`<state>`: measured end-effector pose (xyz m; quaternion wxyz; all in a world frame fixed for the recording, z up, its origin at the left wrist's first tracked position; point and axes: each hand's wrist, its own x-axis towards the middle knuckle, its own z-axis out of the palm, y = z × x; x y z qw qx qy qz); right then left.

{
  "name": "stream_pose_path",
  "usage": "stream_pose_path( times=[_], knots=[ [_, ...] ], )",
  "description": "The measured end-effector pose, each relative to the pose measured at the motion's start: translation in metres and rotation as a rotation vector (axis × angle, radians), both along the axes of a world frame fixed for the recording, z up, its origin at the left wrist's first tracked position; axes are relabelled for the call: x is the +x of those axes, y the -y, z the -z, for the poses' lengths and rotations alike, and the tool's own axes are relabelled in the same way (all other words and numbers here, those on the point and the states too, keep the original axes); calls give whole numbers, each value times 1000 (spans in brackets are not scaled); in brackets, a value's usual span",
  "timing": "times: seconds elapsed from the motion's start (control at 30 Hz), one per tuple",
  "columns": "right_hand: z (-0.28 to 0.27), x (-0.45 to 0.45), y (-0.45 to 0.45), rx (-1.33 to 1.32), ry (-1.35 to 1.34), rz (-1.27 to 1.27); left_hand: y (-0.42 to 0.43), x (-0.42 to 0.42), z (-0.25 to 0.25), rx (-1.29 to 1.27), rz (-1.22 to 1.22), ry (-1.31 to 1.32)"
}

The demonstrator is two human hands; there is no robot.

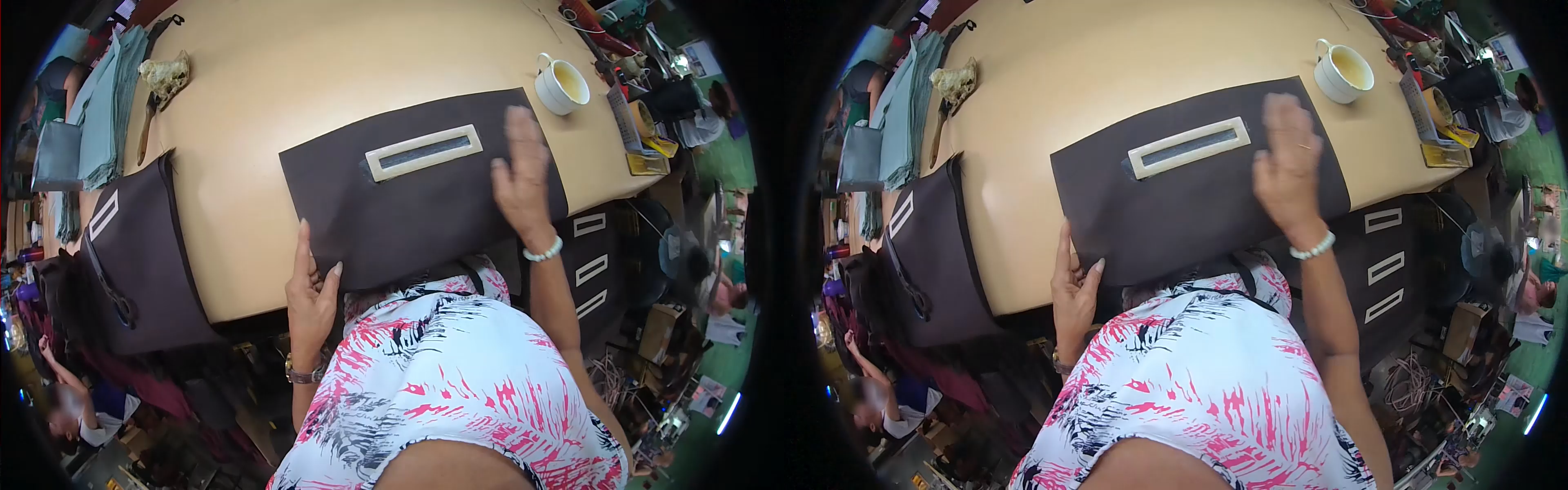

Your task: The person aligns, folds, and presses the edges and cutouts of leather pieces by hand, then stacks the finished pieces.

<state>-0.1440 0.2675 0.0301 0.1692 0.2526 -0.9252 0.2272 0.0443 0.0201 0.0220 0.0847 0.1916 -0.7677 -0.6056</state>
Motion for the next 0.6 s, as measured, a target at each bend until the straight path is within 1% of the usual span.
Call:
stream_pose_path(
  times=[0.03, 0.07, 0.13, 0.17, 0.2, 0.27, 0.33, 0.37, 0.4, 0.47, 0.5, 0.53, 0.6],
  knots=[
    [7, 2, -25, -5, -5, 154, -4, 2, 3, -64, -14, -21],
    [14, 9, -46, 99, 1, 363, 0, 4, 12, -187, 28, -60],
    [16, 27, -71, 192, 44, 511, 8, 7, 14, -221, 67, 37],
    [13, 37, -75, 218, 76, 567, 12, 8, 10, -131, 61, 174],
    [15, 44, -77, 175, 61, 514, 13, 8, 6, -40, 55, 310],
    [19, 49, -77, 86, 27, 408, 7, -4, -5, 107, -14, 140],
    [7, 28, -64, -295, 241, 343, 13, -24, -16, 229, -71, -50],
    [-5, 14, -57, -476, 344, 301, 21, -36, -26, 105, -82, -108],
    [-17, -5, -49, -545, 283, 234, 34, -47, -35, 133, -163, -43],
    [-30, -55, -33, -905, 218, -15, 56, -84, -55, 149, -193, -257],
    [-44, -78, -25, -917, 287, -41, 67, -107, -66, 189, -189, -340],
    [-57, -102, -15, -928, 355, -68, 89, -127, -68, 233, -150, -321],
    [-72, -154, 16, -800, 367, -48, 143, -174, -61, 303, -11, -216]
  ],
)
